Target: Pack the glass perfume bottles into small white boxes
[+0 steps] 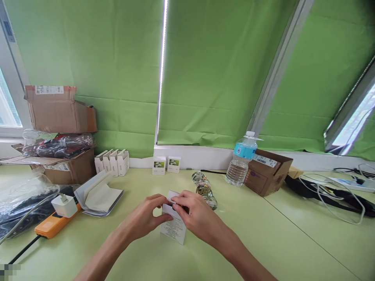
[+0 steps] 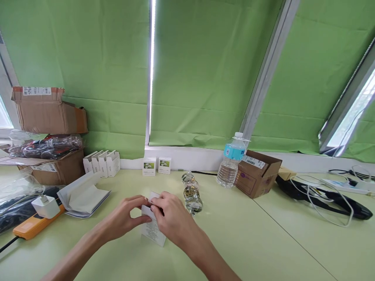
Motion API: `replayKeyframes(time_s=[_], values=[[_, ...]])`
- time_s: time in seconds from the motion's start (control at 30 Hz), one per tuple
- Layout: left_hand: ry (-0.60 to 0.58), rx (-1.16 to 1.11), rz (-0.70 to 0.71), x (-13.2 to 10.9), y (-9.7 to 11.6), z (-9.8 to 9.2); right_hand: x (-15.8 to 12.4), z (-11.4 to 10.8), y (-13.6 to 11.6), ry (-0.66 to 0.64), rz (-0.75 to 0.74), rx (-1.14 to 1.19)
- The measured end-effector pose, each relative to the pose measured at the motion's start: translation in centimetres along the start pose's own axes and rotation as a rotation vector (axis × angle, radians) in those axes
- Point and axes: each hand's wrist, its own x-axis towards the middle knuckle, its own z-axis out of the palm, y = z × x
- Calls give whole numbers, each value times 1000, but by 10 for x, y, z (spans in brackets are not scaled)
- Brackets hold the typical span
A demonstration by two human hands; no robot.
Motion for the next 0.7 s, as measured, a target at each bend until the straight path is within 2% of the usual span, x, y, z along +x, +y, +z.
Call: replayKeyframes(time_s=[0.13, 0.33, 0.5, 0.7], values=[[1, -17, 3, 1, -1, 1, -2, 2, 0, 26, 0, 20], [-8, -5, -5, 1, -3, 1, 0, 5, 2, 101, 93, 75], [-25, -4, -7, 1, -2, -1, -2, 6, -1, 32, -4, 10], [-64, -104, -27, 1, 2, 0, -5, 8, 0, -17, -26, -81]])
